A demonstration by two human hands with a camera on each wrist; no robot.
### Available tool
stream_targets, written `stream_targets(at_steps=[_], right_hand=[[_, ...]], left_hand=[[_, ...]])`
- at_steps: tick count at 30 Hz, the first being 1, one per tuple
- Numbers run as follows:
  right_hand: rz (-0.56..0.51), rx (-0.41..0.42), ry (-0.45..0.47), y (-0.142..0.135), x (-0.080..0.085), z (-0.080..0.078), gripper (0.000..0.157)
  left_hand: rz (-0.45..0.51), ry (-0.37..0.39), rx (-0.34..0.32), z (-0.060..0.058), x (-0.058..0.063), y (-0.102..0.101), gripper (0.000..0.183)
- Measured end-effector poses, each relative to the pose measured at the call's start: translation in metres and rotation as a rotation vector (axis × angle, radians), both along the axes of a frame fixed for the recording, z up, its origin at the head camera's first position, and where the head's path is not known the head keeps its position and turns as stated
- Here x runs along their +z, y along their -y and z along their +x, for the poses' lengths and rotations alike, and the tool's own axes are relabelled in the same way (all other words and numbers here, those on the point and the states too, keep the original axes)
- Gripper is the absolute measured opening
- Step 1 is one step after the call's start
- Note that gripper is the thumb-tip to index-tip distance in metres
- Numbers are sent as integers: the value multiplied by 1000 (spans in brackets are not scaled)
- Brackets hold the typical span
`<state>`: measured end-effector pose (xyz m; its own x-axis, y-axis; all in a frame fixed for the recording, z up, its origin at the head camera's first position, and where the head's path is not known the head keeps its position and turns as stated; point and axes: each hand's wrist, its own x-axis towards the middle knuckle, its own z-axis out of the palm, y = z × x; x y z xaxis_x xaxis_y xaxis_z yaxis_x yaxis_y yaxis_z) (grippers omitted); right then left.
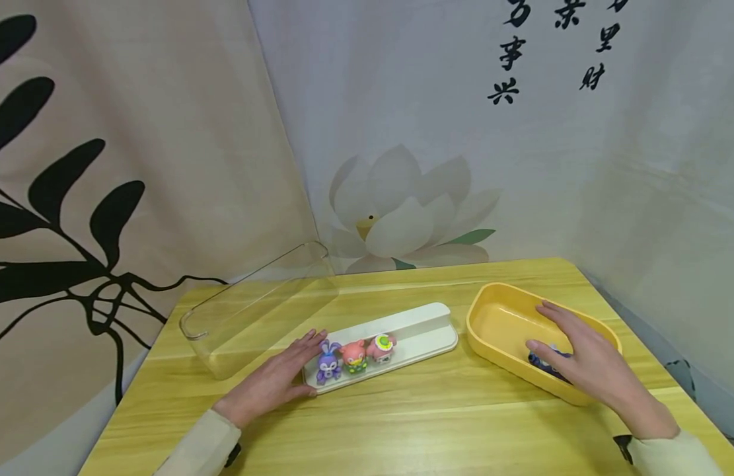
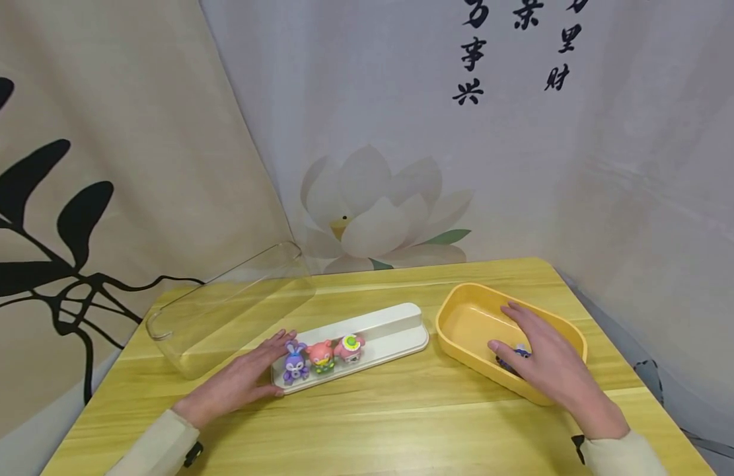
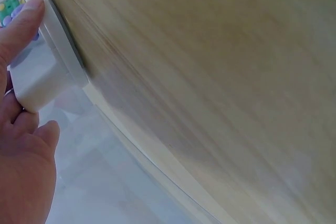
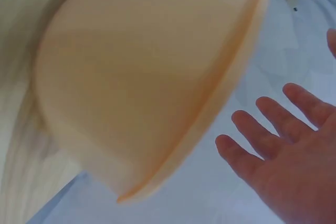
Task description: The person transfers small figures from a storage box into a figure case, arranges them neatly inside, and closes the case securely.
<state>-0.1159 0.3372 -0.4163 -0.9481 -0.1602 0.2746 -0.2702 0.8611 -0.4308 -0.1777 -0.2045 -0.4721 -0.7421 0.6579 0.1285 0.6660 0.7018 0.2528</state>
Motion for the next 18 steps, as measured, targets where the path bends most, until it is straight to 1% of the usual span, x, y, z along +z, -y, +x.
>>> stream_targets(at_steps=[4, 9, 14, 18], right_hand=[[54, 6, 14, -12, -5, 1, 79], [72, 26, 53, -25, -12, 2, 81], [90, -6, 132, -32, -18, 1, 82], [84, -13, 192, -37, -25, -4, 79]], left_hand=[[2, 3, 0, 0, -1, 0, 84], [15, 11, -1, 0, -1, 1, 85], [16, 17, -2, 0, -1, 1, 85], [17, 24, 2, 0, 0, 1, 85]])
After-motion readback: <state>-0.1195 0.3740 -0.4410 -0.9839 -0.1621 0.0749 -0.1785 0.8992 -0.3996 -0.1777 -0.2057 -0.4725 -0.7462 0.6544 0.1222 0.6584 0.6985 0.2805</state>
